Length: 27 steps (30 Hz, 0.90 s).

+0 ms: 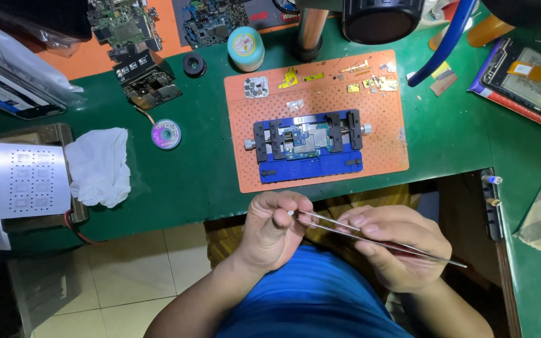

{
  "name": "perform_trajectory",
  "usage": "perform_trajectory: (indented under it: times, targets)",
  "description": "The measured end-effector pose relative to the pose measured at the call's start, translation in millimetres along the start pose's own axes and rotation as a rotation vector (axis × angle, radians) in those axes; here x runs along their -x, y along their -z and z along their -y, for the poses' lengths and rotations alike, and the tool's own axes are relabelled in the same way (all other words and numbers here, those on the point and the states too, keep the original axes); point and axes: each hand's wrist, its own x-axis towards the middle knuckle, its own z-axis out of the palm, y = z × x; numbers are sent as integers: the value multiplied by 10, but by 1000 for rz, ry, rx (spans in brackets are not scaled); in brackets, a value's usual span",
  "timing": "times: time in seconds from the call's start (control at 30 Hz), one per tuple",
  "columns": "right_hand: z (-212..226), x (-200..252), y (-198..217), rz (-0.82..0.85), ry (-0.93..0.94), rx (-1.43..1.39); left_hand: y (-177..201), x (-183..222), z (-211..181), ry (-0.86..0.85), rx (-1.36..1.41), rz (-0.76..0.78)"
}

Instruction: Repairing a mobile phone motherboard by soldering components, filing small metal parts, and cleaning the board under a microscope.

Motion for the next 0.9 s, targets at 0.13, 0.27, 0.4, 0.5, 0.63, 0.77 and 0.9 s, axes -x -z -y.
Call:
perform_trajectory:
  times: [0.13, 0.27, 0.4, 0.5, 0.63, 0.77, 0.9]
  targets:
    - [-28, 13, -13, 22, 11, -40, -10, -9, -3, -38, 5, 35]
    - [-46, 7, 17, 64, 38, -55, -10, -25, -11, -41, -16, 49]
    - [-36, 1, 23, 91, 23, -41, 11, -23, 4, -34, -1, 43]
    - [-36, -17, 22, 95, 35, -15, 2, -39, -5, -37, -5, 50]
    - [7, -68, 21, 148, 84, 48, -26, -58, -34, -37, -50, 36]
    - [61, -114, 15, 163, 75, 54, -65, -78, -51, -59, -92, 72]
    - [-11, -130, 111, 144, 43, 75, -91, -58, -155, -100, -212, -16]
